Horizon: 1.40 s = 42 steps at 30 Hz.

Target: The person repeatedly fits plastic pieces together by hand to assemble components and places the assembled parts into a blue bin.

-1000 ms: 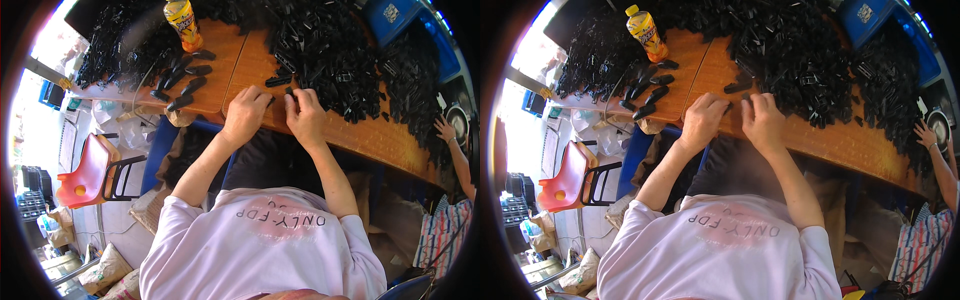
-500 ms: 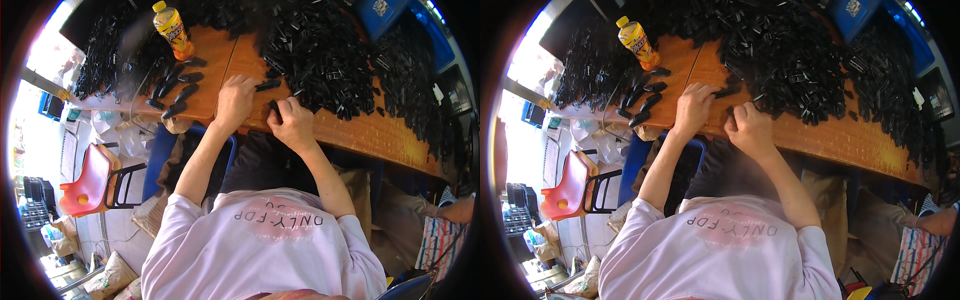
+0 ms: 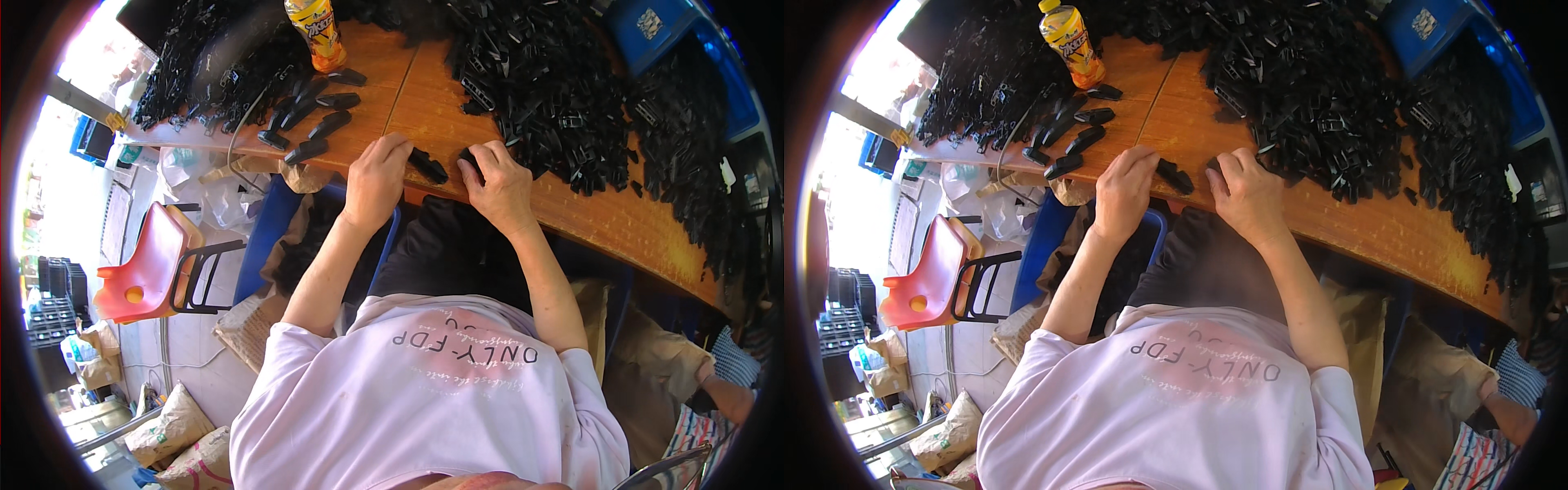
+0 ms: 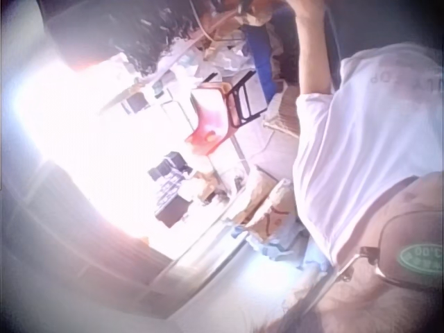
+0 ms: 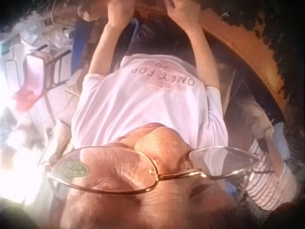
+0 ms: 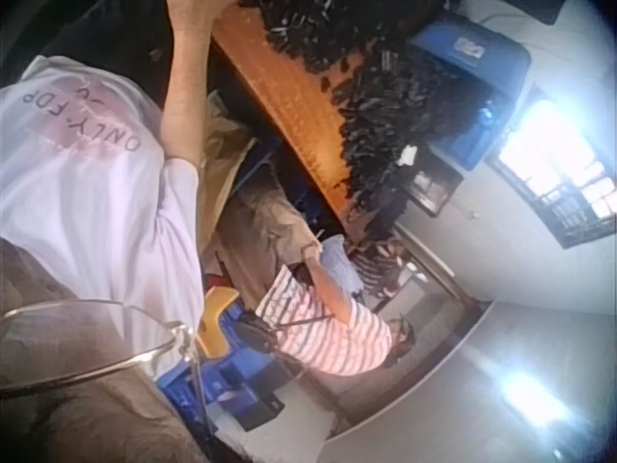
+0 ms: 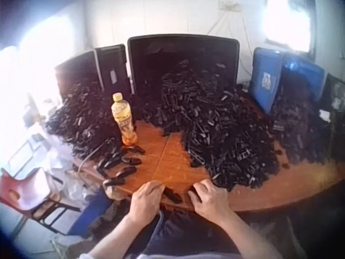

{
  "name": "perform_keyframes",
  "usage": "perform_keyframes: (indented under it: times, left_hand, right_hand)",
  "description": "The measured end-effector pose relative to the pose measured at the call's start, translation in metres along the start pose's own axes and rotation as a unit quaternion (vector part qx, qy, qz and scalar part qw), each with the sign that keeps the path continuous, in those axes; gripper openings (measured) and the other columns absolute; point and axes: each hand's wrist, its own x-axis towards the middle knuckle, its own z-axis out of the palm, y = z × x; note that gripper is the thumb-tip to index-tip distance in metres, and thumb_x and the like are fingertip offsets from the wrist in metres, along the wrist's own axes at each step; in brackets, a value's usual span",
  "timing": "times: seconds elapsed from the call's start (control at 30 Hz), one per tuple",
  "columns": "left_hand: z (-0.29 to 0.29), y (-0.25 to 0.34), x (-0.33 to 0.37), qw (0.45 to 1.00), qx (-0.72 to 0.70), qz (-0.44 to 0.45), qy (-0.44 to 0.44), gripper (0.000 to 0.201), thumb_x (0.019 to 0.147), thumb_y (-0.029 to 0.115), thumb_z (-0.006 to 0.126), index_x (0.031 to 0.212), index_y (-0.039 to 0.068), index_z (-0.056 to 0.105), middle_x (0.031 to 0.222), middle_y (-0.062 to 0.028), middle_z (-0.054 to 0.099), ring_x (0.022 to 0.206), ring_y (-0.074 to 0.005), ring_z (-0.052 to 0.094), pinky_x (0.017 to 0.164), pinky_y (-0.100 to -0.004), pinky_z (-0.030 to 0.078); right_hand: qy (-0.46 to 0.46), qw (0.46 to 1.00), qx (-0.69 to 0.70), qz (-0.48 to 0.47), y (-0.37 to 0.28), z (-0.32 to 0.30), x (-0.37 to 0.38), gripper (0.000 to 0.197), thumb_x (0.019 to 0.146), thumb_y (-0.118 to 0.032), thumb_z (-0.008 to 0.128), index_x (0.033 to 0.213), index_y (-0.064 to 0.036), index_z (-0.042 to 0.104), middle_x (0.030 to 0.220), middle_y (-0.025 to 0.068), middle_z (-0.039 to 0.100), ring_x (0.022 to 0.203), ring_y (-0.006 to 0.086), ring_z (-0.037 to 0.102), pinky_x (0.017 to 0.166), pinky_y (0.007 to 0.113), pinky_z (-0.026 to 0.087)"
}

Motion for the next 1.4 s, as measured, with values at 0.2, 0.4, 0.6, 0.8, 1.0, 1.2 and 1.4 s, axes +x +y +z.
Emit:
perform_keyframes:
  times: [0.2,0.4,0.6,0.8,1.0,1.2,1.4]
  left_hand:
    - [0.010,0.001,0.027,0.998,0.023,-0.046,0.020,0.018,0.091,0.006,0.072,0.108,0.000,0.071,0.109,-0.0116,0.069,0.102,-0.0352,0.070,0.083,-0.0436,0.058]
    - [-0.014,0.066,0.017,0.985,-0.112,-0.111,-0.071,0.050,0.077,0.023,0.093,0.115,0.000,0.072,0.119,-0.0183,0.066,0.109,-0.0377,0.068,0.091,-0.0440,0.057]
    - [0.000,0.041,0.019,0.956,-0.211,-0.173,-0.109,0.028,0.087,-0.001,0.076,0.115,-0.001,0.075,0.109,-0.0153,0.070,0.094,-0.0332,0.073,0.084,-0.0401,0.059]
    - [0.003,0.037,0.034,0.964,-0.194,-0.155,-0.091,0.031,0.090,0.008,0.078,0.121,0.003,0.075,0.122,-0.0170,0.069,0.106,-0.0362,0.071,0.093,-0.0424,0.057]
    - [0.029,0.035,0.036,0.976,-0.167,-0.054,-0.126,0.035,0.087,0.012,0.082,0.121,0.005,0.076,0.119,-0.0160,0.071,0.106,-0.0383,0.070,0.095,-0.0435,0.057]
    - [0.016,0.012,0.047,0.963,-0.154,-0.127,-0.179,0.027,0.094,0.013,0.074,0.120,0.004,0.076,0.103,-0.0169,0.075,0.108,-0.0386,0.068,0.096,-0.0439,0.055]
    - [0.014,-0.002,0.036,0.984,-0.139,0.013,-0.109,0.026,0.090,0.008,0.075,0.116,0.006,0.079,0.107,-0.0135,0.077,0.102,-0.0334,0.068,0.094,-0.0424,0.056]
  right_hand:
    - [0.003,0.999,-0.016,0.036,-0.004,-0.002,-0.002,0.022,0.091,-0.013,0.082,0.105,-0.0025,0.070,0.099,0.0096,0.070,0.072,0.0314,0.072,0.061,0.041,0.057]
    - [0.046,0.997,0.028,0.049,0.004,0.002,-0.004,0.021,0.094,-0.016,0.079,0.108,-0.0048,0.068,0.096,0.0109,0.069,0.080,0.0348,0.072,0.063,0.045,0.057]
    - [0.062,0.995,0.067,0.036,0.003,0.001,-0.001,0.023,0.092,-0.011,0.081,0.110,-0.0038,0.068,0.099,0.0122,0.071,0.083,0.0354,0.072,0.067,0.044,0.057]
    - [0.105,0.988,0.099,0.056,0.008,0.003,-0.002,0.023,0.094,-0.012,0.080,0.111,-0.0019,0.069,0.100,0.0147,0.072,0.085,0.0363,0.073,0.071,0.043,0.057]
    - [0.123,0.962,0.160,0.181,0.010,-0.002,-0.004,0.022,0.100,-0.017,0.077,0.112,0.0005,0.073,0.102,0.0163,0.074,0.084,0.0338,0.072,0.073,0.039,0.057]
    - [0.105,0.974,0.159,0.126,0.010,-0.002,-0.003,0.021,0.099,-0.015,0.076,0.114,0.0001,0.073,0.105,0.0153,0.074,0.086,0.0327,0.073,0.074,0.039,0.058]
    - [0.035,0.986,0.149,0.063,0.004,-0.002,-0.003,0.022,0.096,-0.012,0.078,0.114,-0.0023,0.074,0.107,0.0131,0.074,0.089,0.0332,0.073,0.076,0.040,0.059]
